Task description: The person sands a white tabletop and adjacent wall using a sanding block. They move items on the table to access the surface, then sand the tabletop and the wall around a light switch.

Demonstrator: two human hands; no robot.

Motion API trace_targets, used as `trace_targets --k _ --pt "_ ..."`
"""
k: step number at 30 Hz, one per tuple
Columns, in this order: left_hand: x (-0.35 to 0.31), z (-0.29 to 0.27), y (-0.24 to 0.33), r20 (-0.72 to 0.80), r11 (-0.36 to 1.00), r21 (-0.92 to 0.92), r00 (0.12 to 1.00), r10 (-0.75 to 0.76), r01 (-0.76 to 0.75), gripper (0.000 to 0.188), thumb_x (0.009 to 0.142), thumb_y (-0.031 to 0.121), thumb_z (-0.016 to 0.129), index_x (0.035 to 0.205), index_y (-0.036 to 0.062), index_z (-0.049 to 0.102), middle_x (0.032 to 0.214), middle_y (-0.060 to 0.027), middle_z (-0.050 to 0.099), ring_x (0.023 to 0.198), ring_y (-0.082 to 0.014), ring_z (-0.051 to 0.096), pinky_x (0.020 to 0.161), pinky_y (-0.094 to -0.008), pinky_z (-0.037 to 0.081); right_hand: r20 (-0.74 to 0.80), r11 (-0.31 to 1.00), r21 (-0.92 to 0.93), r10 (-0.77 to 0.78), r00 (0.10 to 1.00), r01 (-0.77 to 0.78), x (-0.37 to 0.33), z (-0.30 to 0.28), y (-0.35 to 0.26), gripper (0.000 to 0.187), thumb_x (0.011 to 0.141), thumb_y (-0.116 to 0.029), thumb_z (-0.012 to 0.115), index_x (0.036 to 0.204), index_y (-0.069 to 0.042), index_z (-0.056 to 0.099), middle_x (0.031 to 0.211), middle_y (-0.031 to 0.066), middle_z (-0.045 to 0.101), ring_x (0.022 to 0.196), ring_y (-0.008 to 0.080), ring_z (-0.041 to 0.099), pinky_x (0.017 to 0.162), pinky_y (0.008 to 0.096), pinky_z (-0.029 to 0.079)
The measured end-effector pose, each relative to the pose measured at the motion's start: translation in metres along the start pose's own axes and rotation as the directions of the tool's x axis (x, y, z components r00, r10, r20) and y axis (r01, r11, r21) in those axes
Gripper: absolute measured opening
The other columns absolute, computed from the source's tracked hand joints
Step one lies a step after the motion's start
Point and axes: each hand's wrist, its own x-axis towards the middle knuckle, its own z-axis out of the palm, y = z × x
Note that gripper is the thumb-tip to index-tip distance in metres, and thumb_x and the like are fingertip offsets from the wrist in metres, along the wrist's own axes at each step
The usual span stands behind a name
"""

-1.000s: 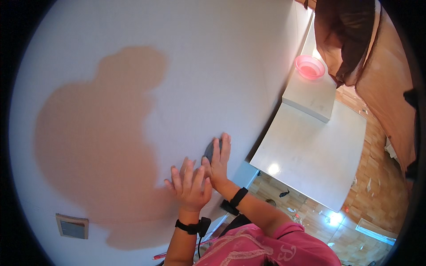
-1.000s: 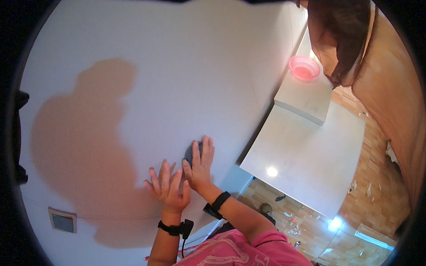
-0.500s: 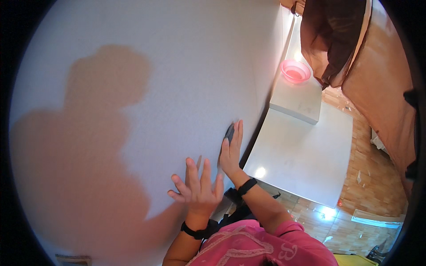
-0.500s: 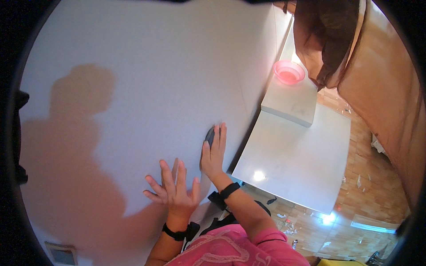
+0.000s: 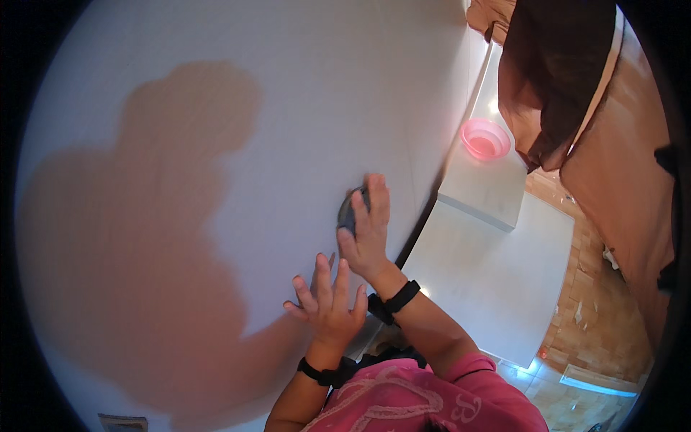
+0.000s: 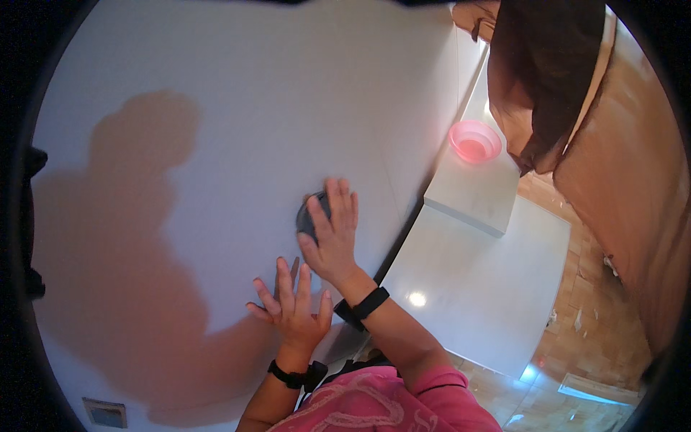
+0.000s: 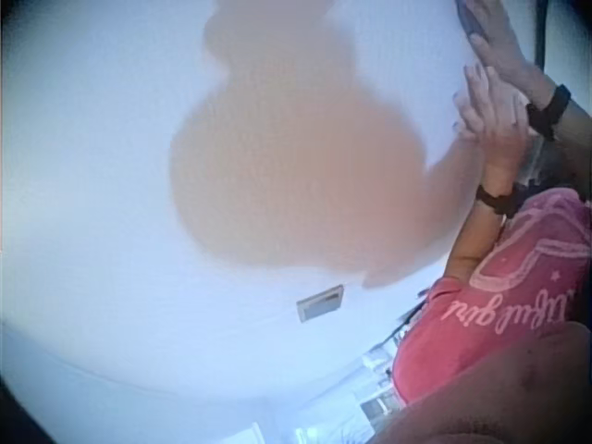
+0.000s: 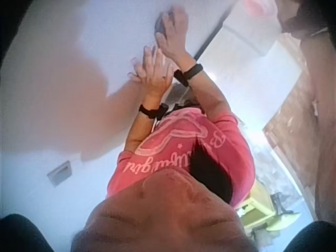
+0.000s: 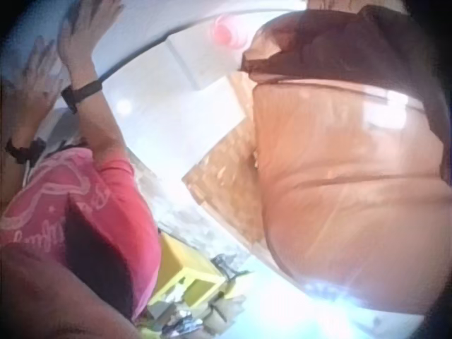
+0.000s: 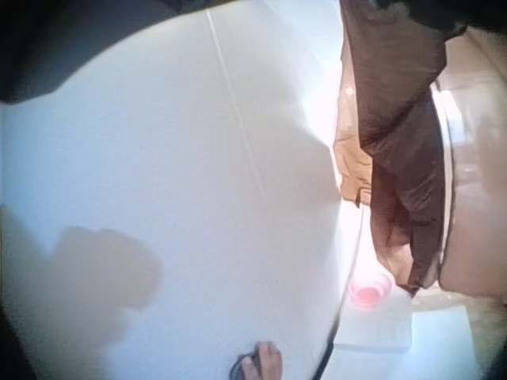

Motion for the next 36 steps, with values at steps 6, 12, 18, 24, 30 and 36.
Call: trace_targets --k 6,12,18,24,30,36 --pt "0.011 0.012 0.011 -0.052 0.999 -0.049 0.999 -0.014 0.011 0.053 0.092 0.039 0.061 0.137 0.0103 0.061 0.157 -0.0192 0.041 0.155 -0.0439 0.002 0.116 -0.0577 -0.02 0.012 0.963 -0.015 0.269 0.963 -0.268 -0.025 -0.009 0.043 0.069 0.097 -0.019 0.052 0.158 -0.002 0.024 0.165 0.0253 0.015 0.152 0.0458 0.014 0.121 0.0561 0.013" --pt "0.04 0.024 0.022 -0.017 0.992 -0.127 1.0 -0.009 0.007 0.052 0.093 0.036 0.061 0.136 0.0082 0.061 0.157 -0.0217 0.04 0.155 -0.0437 0.003 0.117 -0.0579 -0.019 0.011 0.994 0.003 0.112 0.994 -0.112 -0.036 0.002 0.022 0.065 0.098 -0.031 0.057 0.156 -0.017 0.033 0.165 0.0219 0.019 0.153 0.0436 0.014 0.12 0.0628 0.011" --pt "0.049 0.046 0.029 -0.072 0.992 0.126 0.997 -0.008 0.017 0.05 0.095 0.046 0.055 0.134 0.0164 0.065 0.152 -0.0108 0.05 0.153 -0.0455 0.009 0.116 -0.0624 -0.015 0.045 0.994 0.001 -0.112 0.993 0.112 0.041 -0.014 0.045 0.058 0.098 -0.047 0.055 0.151 -0.027 0.044 0.163 0.0167 0.027 0.153 0.0412 0.018 0.119 0.065 0.008" --pt "0.054 0.05 0.031 -0.089 0.954 0.3 0.995 0.036 -0.007 0.05 0.096 0.049 0.049 0.131 0.0183 0.068 0.153 -0.0107 0.049 0.153 -0.0458 0.007 0.118 -0.0617 -0.013 -0.027 1.0 -0.017 -0.004 1.0 0.003 0.072 -0.023 0.093 0.06 0.097 -0.03 0.054 0.154 -0.015 0.039 0.162 0.0229 0.025 0.151 0.0442 0.02 0.12 0.0616 0.008" --pt "0.056 0.052 0.031 -0.095 0.946 0.323 0.995 0.043 -0.01 0.051 0.096 0.049 0.048 0.131 0.0178 0.069 0.155 -0.0135 0.046 0.153 -0.0461 0.005 0.119 -0.0595 -0.012 -0.003 0.971 -0.045 0.234 0.972 -0.234 0.027 -0.025 0.117 0.07 0.096 -0.02 0.052 0.159 -0.01 0.025 0.164 0.0265 0.017 0.152 0.0469 0.015 0.119 0.0627 0.01" --pt "0.056 0.05 0.032 -0.084 0.944 0.331 0.996 0.036 -0.006 0.051 0.096 0.05 0.048 0.131 0.0186 0.069 0.155 -0.0151 0.045 0.153 -0.0471 0.004 0.118 -0.0603 -0.014 0.042 0.974 -0.011 0.226 0.973 -0.226 -0.04 -0.015 0.068 0.069 0.097 -0.028 0.053 0.159 -0.015 0.025 0.165 0.0253 0.015 0.152 0.0472 0.014 0.118 0.066 0.01"
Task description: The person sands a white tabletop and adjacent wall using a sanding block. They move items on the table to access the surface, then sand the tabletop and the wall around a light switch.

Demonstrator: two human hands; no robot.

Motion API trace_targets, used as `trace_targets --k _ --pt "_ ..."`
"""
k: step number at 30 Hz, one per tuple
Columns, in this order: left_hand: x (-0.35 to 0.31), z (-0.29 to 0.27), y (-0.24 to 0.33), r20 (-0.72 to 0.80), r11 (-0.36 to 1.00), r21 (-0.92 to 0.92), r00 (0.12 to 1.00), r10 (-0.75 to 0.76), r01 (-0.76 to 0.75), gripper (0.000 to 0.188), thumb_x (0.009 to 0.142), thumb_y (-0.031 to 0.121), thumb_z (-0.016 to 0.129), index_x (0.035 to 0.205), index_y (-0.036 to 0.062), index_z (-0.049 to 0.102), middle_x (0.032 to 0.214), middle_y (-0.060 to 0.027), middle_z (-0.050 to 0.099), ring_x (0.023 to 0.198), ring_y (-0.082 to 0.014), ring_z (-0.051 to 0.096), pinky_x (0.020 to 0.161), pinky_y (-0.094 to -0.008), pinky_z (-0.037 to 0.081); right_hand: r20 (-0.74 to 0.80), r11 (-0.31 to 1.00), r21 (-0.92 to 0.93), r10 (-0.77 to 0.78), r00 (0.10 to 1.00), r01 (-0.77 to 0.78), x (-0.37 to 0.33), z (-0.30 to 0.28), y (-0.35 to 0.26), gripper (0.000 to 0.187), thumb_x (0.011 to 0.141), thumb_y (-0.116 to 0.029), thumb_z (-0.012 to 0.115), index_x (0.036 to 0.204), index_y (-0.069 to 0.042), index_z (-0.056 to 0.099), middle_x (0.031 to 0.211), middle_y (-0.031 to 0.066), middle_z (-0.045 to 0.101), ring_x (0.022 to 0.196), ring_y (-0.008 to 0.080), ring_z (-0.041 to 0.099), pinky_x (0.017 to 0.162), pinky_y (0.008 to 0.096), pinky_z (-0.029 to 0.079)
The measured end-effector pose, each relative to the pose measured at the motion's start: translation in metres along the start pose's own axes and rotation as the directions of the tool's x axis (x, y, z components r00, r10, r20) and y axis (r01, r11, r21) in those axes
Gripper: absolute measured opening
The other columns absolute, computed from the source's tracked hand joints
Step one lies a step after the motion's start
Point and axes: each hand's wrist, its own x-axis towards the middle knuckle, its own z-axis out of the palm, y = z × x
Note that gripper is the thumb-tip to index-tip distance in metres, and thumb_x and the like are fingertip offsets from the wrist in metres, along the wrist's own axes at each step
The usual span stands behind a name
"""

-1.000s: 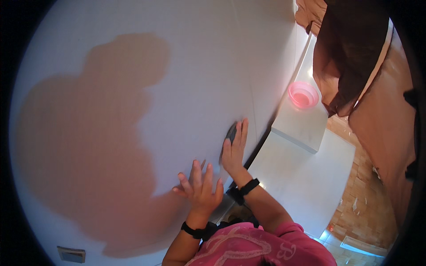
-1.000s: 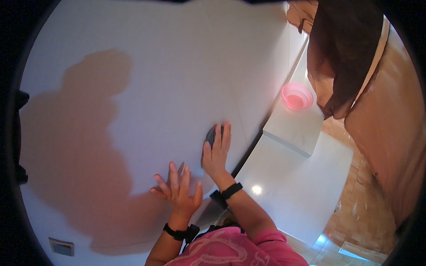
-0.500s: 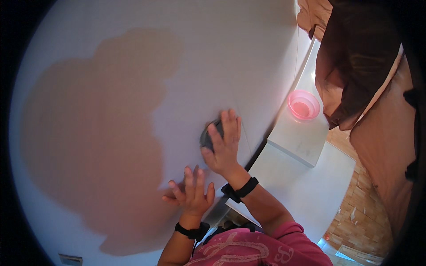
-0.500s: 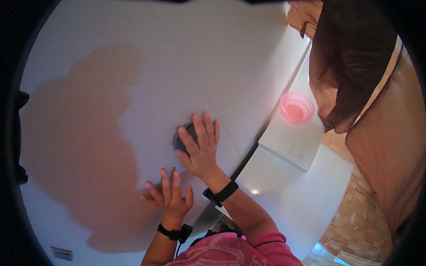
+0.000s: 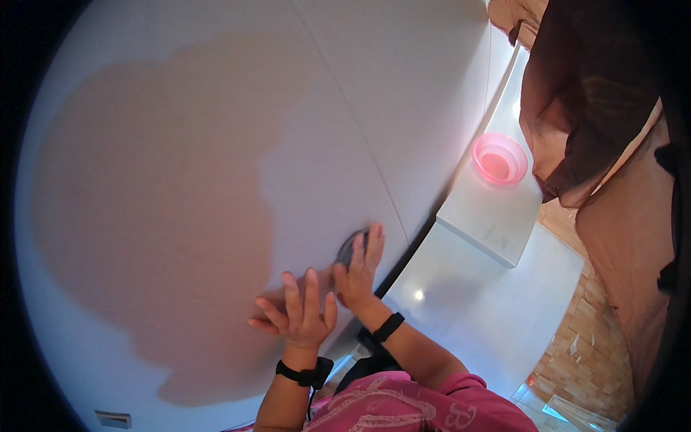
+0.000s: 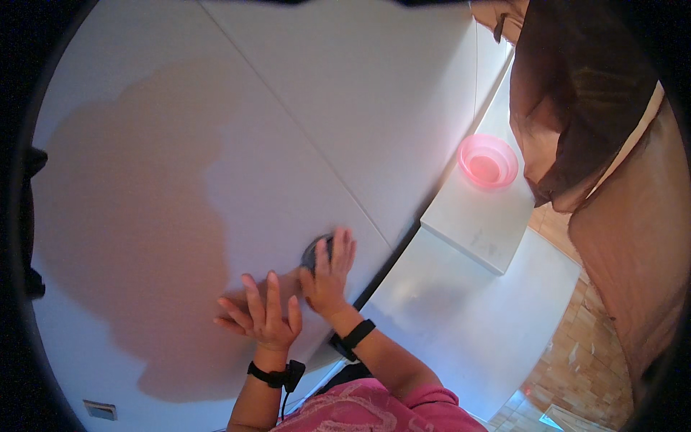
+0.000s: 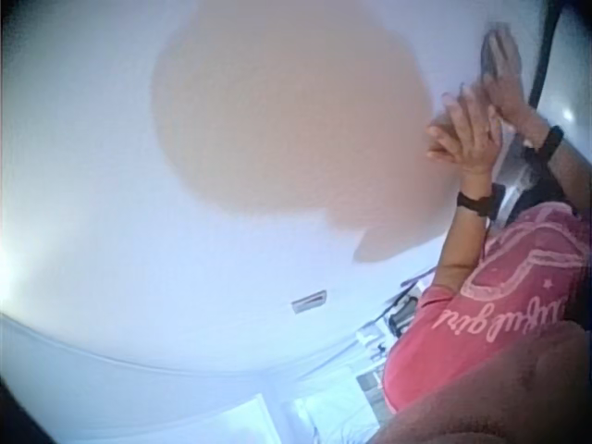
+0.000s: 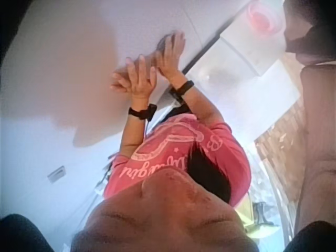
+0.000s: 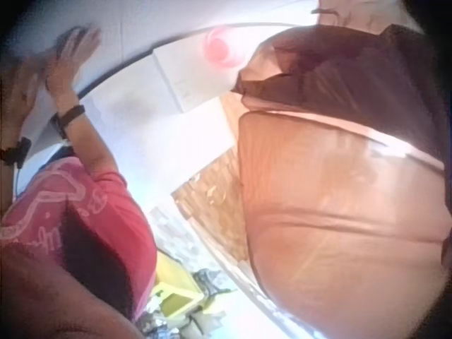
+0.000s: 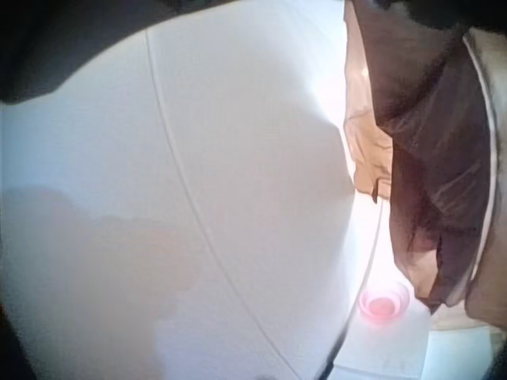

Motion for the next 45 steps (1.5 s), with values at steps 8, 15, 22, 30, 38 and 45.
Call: trace_targets --k 8,15,22,30,38,45 --pt "-0.013 -0.002 0.012 0.198 0.991 -0.103 0.974 0.108 -0.089 0.057 0.098 0.052 0.048 0.143 0.0192 0.059 0.163 -0.0151 0.033 0.154 -0.0458 0.0 0.118 -0.0584 -0.015 0.006 0.989 -0.026 -0.146 0.989 0.146 0.022 -0.002 0.007 0.066 0.1 -0.036 0.051 0.159 -0.019 0.027 0.165 0.0232 0.015 0.152 0.0465 0.016 0.118 0.0663 0.012" --pt "-0.035 0.016 0.029 0.225 0.982 -0.106 0.958 0.177 -0.157 0.056 0.099 0.052 0.047 0.142 0.0187 0.059 0.16 -0.0129 0.038 0.154 -0.0452 0.002 0.119 -0.0572 -0.011 -0.018 0.918 0.097 0.388 0.921 -0.385 0.007 -0.01 0.069 0.065 0.103 -0.026 0.045 0.159 -0.005 0.021 0.166 0.0243 0.012 0.153 0.0419 0.016 0.123 0.0489 0.014" --pt "-0.033 0.012 0.025 0.283 0.972 -0.168 0.937 0.207 -0.164 0.06 0.098 0.054 0.047 0.143 0.0161 0.058 0.162 -0.0183 0.033 0.154 -0.0461 -0.005 0.117 -0.058 -0.018 0.028 0.91 0.042 0.411 0.911 -0.412 -0.062 0.004 0.045 0.069 0.103 -0.034 0.044 0.161 -0.011 0.015 0.166 0.0249 0.008 0.153 0.0435 0.014 0.122 0.0536 0.013" --pt "-0.034 0.008 0.021 0.305 0.965 -0.214 0.928 0.214 -0.152 0.063 0.098 0.054 0.046 0.141 0.0109 0.059 0.16 -0.0183 0.035 0.154 -0.0453 -0.006 0.116 -0.0575 -0.019 0.01 0.992 0.005 0.129 0.992 -0.129 -0.026 -0.003 0.057 0.065 0.101 -0.027 0.045 0.159 -0.009 0.022 0.165 0.026 0.011 0.152 0.0464 0.015 0.121 0.059 0.011" --pt "-0.056 0.009 0.028 0.367 0.947 -0.28 0.894 0.258 -0.159 0.065 0.098 0.054 0.048 0.146 0.0104 0.053 0.162 -0.0162 0.033 0.154 -0.0441 -0.005 0.118 -0.0553 -0.017 -0.049 0.847 0.021 0.532 0.846 -0.531 -0.053 -0.003 0.121 0.06 0.102 -0.017 0.039 0.156 0.004 0.022 0.166 0.0216 0.012 0.153 0.038 0.016 0.124 0.0431 0.013" --pt "-0.08 0.02 0.037 0.377 0.941 -0.301 0.887 0.266 -0.155 0.064 0.099 0.053 0.047 0.147 0.0114 0.052 0.163 -0.0149 0.032 0.154 -0.0441 -0.003 0.117 -0.0567 -0.018 0.064 0.786 0.137 0.601 0.797 -0.603 -0.135 0.014 0.055 0.07 0.102 -0.026 0.046 0.158 0.002 0.015 0.166 0.0262 0.003 0.153 0.0427 0.01 0.124 0.0496 0.011"
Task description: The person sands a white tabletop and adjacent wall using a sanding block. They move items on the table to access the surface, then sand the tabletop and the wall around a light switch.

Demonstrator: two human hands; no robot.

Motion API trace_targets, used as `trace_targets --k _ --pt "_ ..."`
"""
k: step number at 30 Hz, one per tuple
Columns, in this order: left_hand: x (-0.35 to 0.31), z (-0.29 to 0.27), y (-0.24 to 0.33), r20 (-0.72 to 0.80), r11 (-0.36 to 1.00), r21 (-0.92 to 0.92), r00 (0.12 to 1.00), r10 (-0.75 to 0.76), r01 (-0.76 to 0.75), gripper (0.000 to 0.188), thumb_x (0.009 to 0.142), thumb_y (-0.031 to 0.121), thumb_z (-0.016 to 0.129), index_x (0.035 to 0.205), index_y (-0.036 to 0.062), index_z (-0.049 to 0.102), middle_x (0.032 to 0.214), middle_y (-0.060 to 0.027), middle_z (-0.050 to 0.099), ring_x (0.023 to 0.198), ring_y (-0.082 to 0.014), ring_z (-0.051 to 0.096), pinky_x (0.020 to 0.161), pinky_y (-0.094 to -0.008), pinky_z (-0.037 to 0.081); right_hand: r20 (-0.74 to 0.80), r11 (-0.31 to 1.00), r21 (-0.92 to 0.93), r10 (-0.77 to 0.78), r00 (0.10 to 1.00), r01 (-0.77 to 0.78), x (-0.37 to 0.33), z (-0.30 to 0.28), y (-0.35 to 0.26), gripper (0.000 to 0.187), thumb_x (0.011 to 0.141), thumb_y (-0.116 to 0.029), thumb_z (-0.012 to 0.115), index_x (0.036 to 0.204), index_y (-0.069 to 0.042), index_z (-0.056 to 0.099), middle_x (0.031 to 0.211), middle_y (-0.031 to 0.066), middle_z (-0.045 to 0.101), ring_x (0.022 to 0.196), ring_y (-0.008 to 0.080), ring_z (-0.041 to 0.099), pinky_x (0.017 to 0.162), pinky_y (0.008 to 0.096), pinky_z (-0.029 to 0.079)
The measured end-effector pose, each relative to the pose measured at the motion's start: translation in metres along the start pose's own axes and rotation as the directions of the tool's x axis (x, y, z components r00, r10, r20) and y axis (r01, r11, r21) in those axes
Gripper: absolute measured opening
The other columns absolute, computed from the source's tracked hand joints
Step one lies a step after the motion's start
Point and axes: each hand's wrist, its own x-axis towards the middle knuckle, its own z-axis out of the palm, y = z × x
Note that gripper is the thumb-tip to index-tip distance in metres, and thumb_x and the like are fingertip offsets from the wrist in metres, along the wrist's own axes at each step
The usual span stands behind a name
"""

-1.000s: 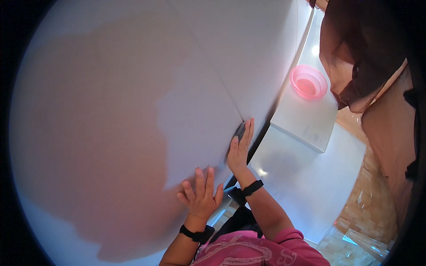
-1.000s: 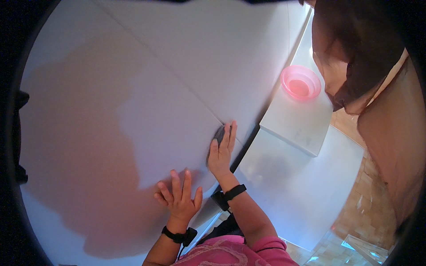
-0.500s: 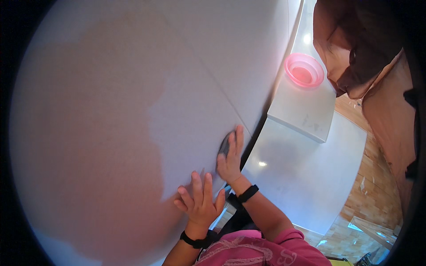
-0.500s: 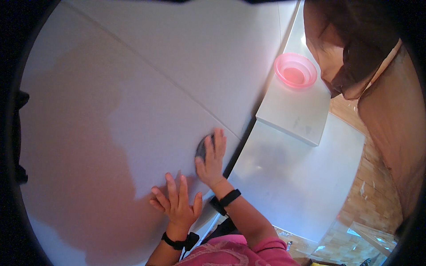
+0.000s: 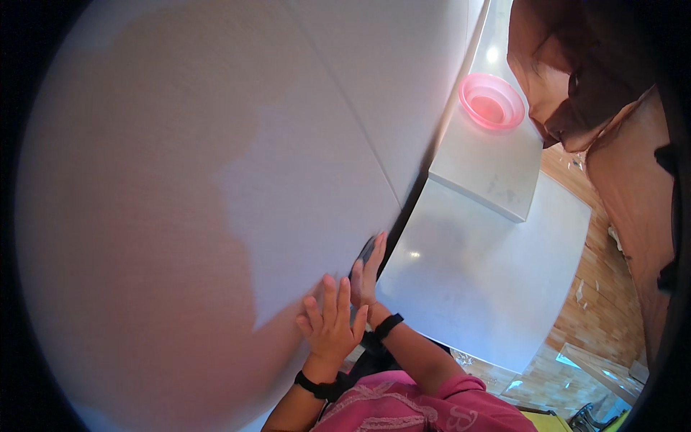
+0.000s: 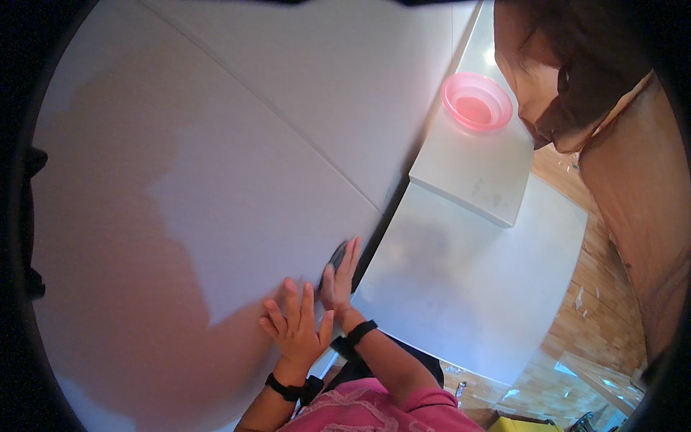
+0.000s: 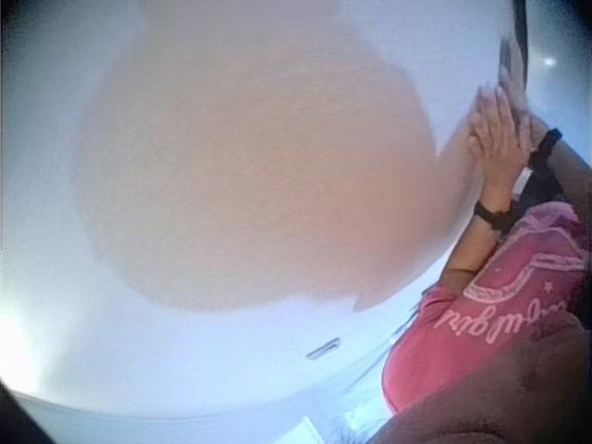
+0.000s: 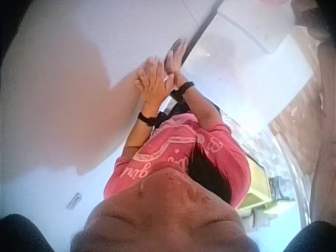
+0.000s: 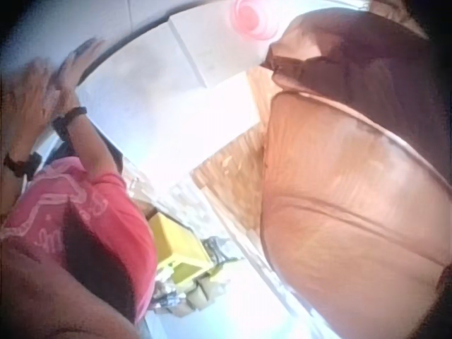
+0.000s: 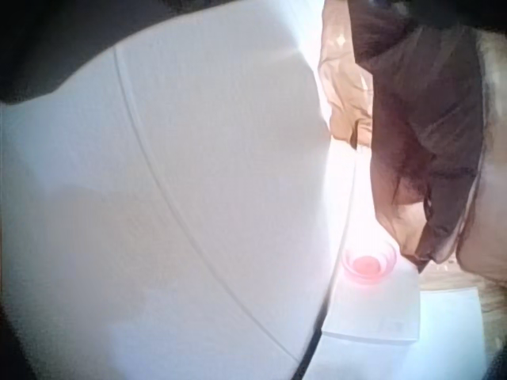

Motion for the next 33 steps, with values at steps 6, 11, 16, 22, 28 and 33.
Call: trace_targets --k 6,11,16,22,28,33 --pt "-0.005 0.008 0.001 0.034 0.999 -0.038 0.999 -0.007 0.008 0.062 0.098 0.051 0.048 0.148 0.0135 0.052 0.164 -0.0136 0.031 0.154 -0.046 -0.004 0.116 -0.0578 -0.018 -0.028 0.859 -0.146 -0.499 0.866 0.49 0.0 0.009 -0.08 0.085 0.096 -0.034 0.063 0.163 -0.018 0.013 0.166 0.0255 0.003 0.153 0.044 0.009 0.122 0.0586 0.012" --pt "-0.004 0.022 0.011 0.063 0.998 -0.058 0.997 0.034 -0.03 0.06 0.098 0.047 0.051 0.148 0.0138 0.052 0.163 -0.012 0.033 0.153 -0.0472 -0.002 0.117 -0.0586 -0.016 0.036 0.923 -0.009 -0.384 0.922 0.385 0.004 -0.001 -0.025 0.084 0.092 -0.021 0.07 0.16 -0.021 0.022 0.166 0.0189 0.013 0.152 0.0425 0.014 0.122 0.054 0.017" --pt "-0.015 0.049 0.024 0.227 0.973 -0.229 0.973 0.041 0.013 0.06 0.097 0.047 0.053 0.147 0.0132 0.051 0.161 -0.0118 0.037 0.152 -0.0479 0.007 0.118 -0.0623 0.003 0.125 0.921 -0.229 -0.295 0.947 0.317 0.019 -0.027 -0.009 0.079 0.086 -0.004 0.067 0.156 -0.016 0.033 0.163 0.0155 0.025 0.143 0.0418 0.031 0.117 0.0503 0.028" --pt "-0.035 0.079 0.047 0.396 0.784 -0.609 0.903 0.168 0.12 0.068 0.098 0.044 0.056 0.151 0.0051 0.04 0.162 -0.0204 0.028 0.149 -0.0478 0.022 0.116 -0.0609 0.021 0.326 0.817 -0.544 -0.005 0.945 0.192 -0.016 -0.076 0.045 0.062 0.088 -0.015 0.064 0.148 -0.011 0.047 0.154 0.0093 0.044 0.125 0.0362 0.05 0.106 0.0513 0.039" --pt "-0.09 0.13 0.071 0.343 0.471 -0.847 0.93 0.13 0.246 0.073 0.1 0.041 0.056 0.156 0.0036 0.03 0.162 -0.0276 0.021 0.15 -0.048 0.019 0.121 -0.0553 0.02 0.772 0.54 -0.577 0.117 0.625 0.613 -0.069 -0.102 0.049 0.066 0.093 -0.033 0.053 0.154 -0.014 0.04 0.164 0.0047 0.03 0.151 0.0294 0.025 0.123 0.0495 0.018" --pt "-0.097 0.135 0.079 0.321 0.537 -0.819 0.937 0.135 0.204 0.078 0.099 0.043 0.056 0.158 0.0025 0.023 0.164 -0.0279 0.016 0.15 -0.0491 0.018 0.122 -0.0537 0.02 0.834 0.428 -0.528 0.098 0.544 0.733 -0.05 -0.108 0.054 0.065 0.094 -0.039 0.05 0.154 -0.016 0.041 0.167 0.0037 0.024 0.155 0.0289 0.017 0.124 0.0556 0.006"
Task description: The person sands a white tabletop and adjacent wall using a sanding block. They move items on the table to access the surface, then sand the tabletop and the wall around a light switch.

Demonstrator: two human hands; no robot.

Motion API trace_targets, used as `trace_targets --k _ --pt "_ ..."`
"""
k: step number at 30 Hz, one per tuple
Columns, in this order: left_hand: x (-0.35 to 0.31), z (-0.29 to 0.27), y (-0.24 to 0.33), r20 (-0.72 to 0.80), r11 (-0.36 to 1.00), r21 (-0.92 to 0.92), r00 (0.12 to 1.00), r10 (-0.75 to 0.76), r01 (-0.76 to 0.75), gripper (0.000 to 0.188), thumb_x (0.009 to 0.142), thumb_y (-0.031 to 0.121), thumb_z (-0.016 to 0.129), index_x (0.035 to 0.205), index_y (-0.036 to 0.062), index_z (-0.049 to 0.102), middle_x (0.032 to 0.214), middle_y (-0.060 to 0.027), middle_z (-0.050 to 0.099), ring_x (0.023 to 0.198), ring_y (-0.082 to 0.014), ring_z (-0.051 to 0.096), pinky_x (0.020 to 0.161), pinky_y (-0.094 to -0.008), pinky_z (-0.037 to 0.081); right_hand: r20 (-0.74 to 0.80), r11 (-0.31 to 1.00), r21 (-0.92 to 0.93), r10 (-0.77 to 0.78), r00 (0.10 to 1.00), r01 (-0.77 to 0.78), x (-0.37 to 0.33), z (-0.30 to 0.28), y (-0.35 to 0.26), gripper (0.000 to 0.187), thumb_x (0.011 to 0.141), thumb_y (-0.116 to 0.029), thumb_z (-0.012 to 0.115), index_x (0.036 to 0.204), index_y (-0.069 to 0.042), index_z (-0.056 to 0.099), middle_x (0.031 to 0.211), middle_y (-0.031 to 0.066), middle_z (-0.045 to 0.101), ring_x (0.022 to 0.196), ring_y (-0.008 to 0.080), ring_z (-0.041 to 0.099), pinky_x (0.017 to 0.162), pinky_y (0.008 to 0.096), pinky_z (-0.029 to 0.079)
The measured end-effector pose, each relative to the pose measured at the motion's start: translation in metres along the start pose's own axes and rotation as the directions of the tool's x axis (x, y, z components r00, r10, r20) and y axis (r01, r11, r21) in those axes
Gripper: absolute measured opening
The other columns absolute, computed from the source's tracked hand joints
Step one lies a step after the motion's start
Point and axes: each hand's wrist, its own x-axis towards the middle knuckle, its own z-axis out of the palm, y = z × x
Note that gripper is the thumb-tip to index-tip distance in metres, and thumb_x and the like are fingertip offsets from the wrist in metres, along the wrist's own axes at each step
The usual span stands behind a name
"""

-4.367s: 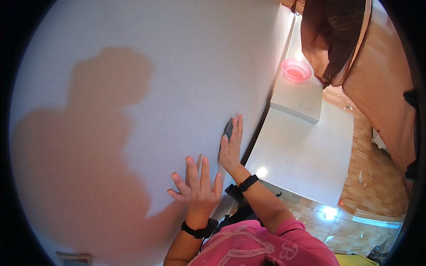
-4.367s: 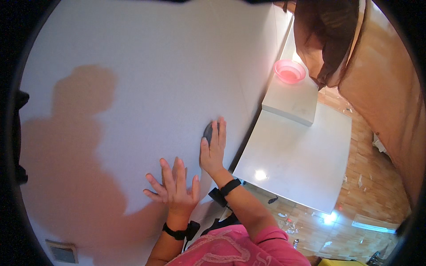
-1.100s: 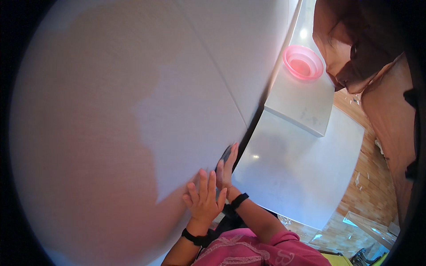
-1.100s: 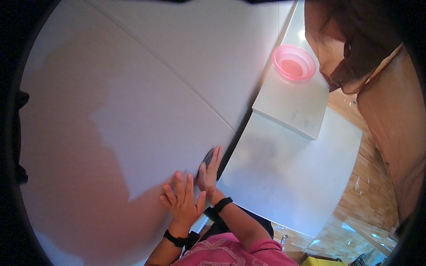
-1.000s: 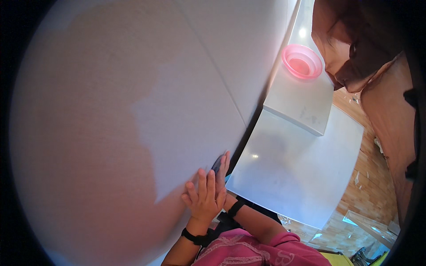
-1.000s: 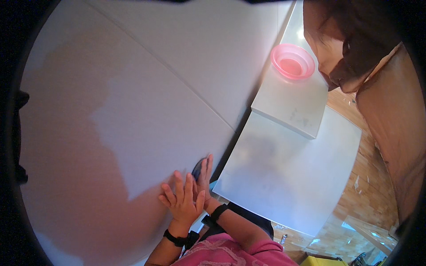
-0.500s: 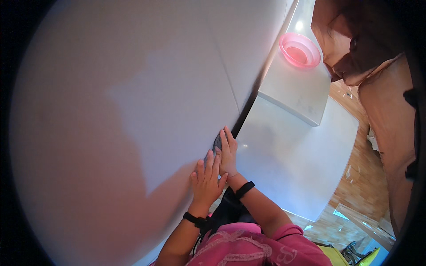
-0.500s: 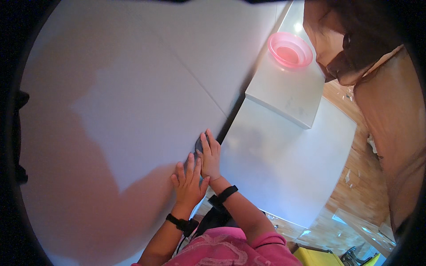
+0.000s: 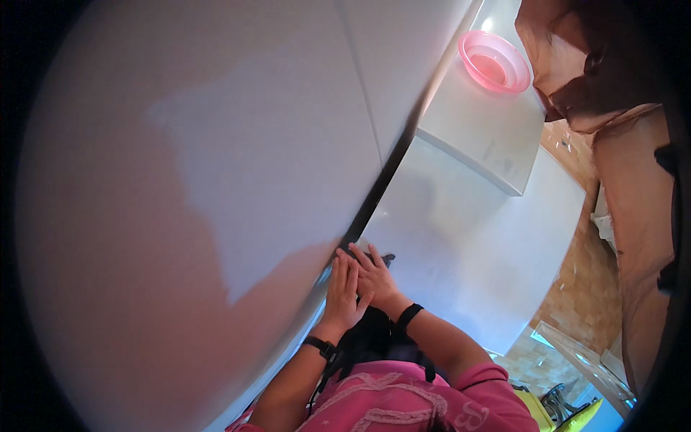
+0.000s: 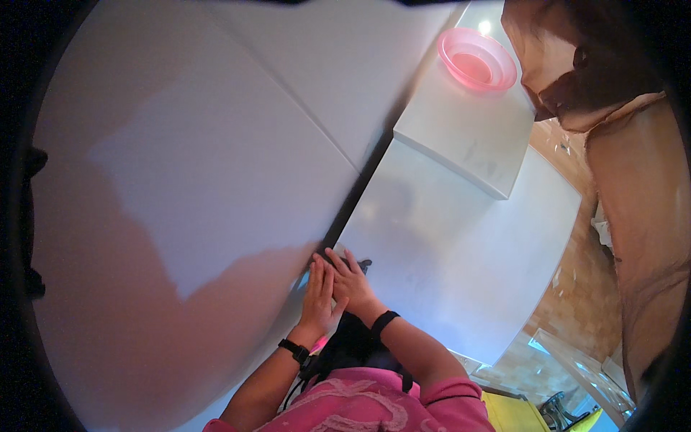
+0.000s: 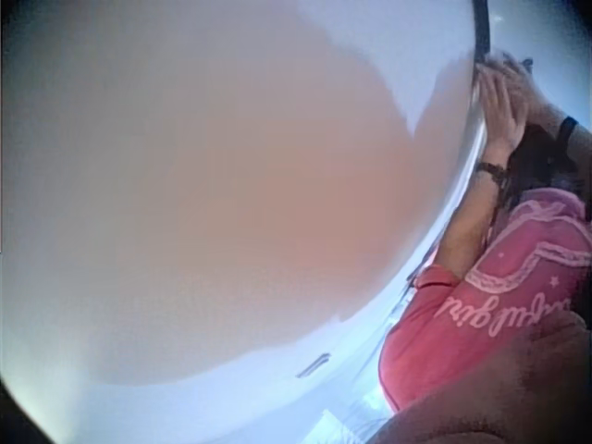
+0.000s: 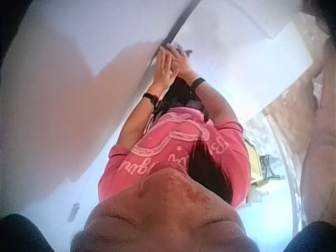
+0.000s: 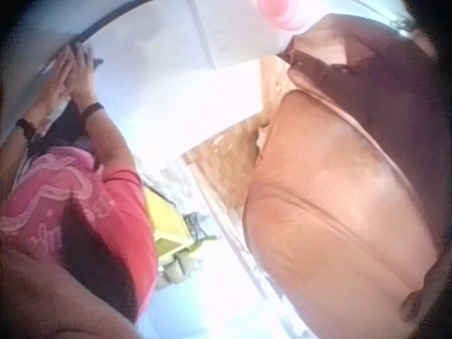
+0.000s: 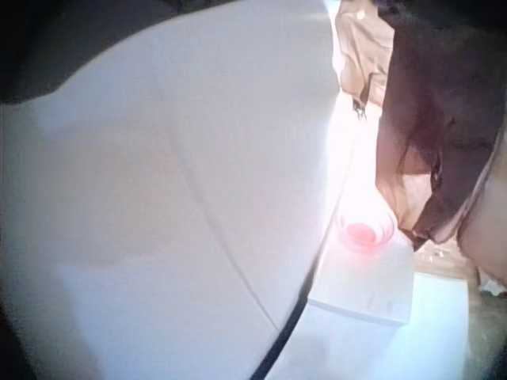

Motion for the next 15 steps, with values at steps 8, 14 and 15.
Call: trace_targets --k 8,14,15 --pt "0.099 0.011 0.005 0.02 0.996 -0.04 0.996 0.084 -0.084 0.076 0.099 0.044 0.056 0.156 0.0019 0.028 0.165 -0.0239 0.018 0.151 -0.0479 0.014 0.123 -0.0533 0.017 -0.028 0.982 -0.032 0.185 0.982 -0.186 0.032 -0.026 0.066 0.066 0.095 -0.04 0.05 0.156 -0.017 0.037 0.166 0.0046 0.025 0.154 0.0319 0.018 0.122 0.0587 0.007" --pt "0.103 0.014 0.008 0.103 0.997 -0.038 0.993 0.064 -0.061 0.076 0.098 0.04 0.054 0.158 0.0043 0.025 0.164 -0.0281 0.013 0.15 -0.0509 0.016 0.122 -0.0545 0.017 -0.039 0.956 -0.117 0.265 0.963 -0.268 0.03 -0.019 0.059 0.067 0.095 -0.038 0.047 0.156 -0.013 0.035 0.166 0.0097 0.024 0.154 0.0339 0.017 0.123 0.0569 0.009" --pt "0.092 0.015 0.006 0.067 0.996 -0.051 0.995 0.072 -0.068 0.075 0.098 0.041 0.054 0.158 0.006 0.026 0.164 -0.0275 0.015 0.149 -0.0505 0.017 0.122 -0.0551 0.018 -0.009 0.966 -0.065 0.25 0.968 -0.25 0.025 -0.02 0.05 0.067 0.095 -0.038 0.047 0.156 -0.013 0.035 0.166 0.0099 0.024 0.154 0.0338 0.017 0.123 0.0568 0.009"
